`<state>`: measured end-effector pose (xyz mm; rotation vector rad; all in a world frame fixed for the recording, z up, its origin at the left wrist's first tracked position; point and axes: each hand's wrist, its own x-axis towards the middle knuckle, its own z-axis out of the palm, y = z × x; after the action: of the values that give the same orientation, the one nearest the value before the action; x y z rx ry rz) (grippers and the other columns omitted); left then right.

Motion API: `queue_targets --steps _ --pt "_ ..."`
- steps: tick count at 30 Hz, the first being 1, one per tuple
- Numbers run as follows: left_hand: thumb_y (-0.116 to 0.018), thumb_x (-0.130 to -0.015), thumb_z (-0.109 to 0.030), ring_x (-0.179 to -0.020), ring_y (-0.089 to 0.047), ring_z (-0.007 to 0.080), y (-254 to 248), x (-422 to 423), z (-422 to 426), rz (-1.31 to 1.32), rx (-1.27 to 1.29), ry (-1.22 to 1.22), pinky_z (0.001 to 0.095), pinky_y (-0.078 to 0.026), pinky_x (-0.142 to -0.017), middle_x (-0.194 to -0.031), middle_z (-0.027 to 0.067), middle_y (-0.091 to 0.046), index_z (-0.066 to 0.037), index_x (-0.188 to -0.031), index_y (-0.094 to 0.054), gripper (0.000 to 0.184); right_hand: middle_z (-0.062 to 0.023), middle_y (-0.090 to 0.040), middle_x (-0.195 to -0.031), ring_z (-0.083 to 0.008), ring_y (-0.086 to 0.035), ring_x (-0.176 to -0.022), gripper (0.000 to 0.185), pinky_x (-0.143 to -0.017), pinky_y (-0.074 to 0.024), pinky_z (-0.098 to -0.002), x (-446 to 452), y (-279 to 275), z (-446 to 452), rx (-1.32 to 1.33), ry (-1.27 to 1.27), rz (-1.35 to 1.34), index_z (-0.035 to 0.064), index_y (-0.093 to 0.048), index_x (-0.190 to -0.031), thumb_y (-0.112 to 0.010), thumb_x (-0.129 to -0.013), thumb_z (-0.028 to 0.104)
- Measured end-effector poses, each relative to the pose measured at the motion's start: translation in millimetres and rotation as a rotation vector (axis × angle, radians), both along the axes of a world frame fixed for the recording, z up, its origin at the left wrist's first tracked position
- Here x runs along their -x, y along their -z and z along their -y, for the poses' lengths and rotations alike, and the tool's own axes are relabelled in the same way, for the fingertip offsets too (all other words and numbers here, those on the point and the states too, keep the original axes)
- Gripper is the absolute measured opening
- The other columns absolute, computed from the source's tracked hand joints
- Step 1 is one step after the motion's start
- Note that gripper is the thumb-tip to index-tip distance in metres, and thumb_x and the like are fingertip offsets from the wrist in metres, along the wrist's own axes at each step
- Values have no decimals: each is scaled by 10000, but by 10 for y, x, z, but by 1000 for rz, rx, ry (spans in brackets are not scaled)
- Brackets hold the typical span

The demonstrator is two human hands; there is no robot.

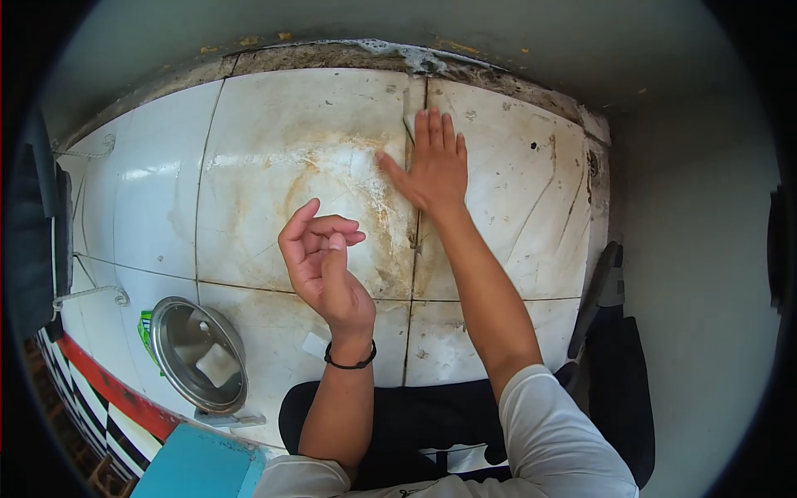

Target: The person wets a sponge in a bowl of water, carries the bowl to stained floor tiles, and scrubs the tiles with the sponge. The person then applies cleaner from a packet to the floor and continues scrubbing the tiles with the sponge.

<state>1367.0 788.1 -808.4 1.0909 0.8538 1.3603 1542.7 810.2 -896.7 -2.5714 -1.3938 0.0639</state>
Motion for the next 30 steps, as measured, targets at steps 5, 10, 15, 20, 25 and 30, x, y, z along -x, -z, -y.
queue_targets --steps 5,10,15,20,25,30 --pt "-456 -927 -80 -817 -564 152 -20 -18 75 27 22 46 293 -495 -756 -924 136 -627 51 -1293 -477 390 -198 -291 -1580 -359 -246 -1473 982 -1158 -216 -537 991 -223 1187 13 -28 -120 23 -334 -1507 -648 -806 635" --pt "-459 -929 -80 -813 -566 148 -7 -20 54 17 29 45 289 -495 -748 -918 132 -629 49 -1288 -481 382 -242 -234 -1584 -427 -275 -1426 711 -1108 -258 -555 686 -117 743 -54 49 -34 139 -418 -1487 -574 -914 530" --pt "-481 -940 -88 -814 -572 140 -20 14 -32 1 37 -3 282 -495 -734 -910 117 -636 36 -1277 -491 359 -242 -413 -1418 -375 -449 -1199 492 -960 -361 -492 299 -17 497 -41 67 55 271 -487 -1442 -556 -969 389" --pt "-515 -949 -104 -807 -579 136 -101 81 -82 12 17 -38 281 -489 -735 -902 104 -643 20 -1254 -506 329 -142 -557 -1255 -288 -538 -1041 502 -876 -421 -417 -113 -39 838 -146 94 -200 217 -491 -1439 -568 -981 408" --pt "-531 -954 -115 -770 -586 137 -257 82 -123 48 -25 -68 272 -477 -729 -879 84 -644 5 -1227 -530 299 -102 -610 -1174 -260 -604 -1021 646 -853 -516 -441 -367 -885 1262 -639 422 -1684 84 -477 -1389 -427 -995 595" --pt "-530 -948 -90 -804 -582 132 -547 226 -48 39 -103 -10 274 -486 -737 -890 80 -630 10 -1232 -522 301 -103 -617 -1138 -263 -628 -947 690 -743 -551 -453 -515 -1337 1548 -804 123 -2088 90 -507 -1327 -378 -972 668"
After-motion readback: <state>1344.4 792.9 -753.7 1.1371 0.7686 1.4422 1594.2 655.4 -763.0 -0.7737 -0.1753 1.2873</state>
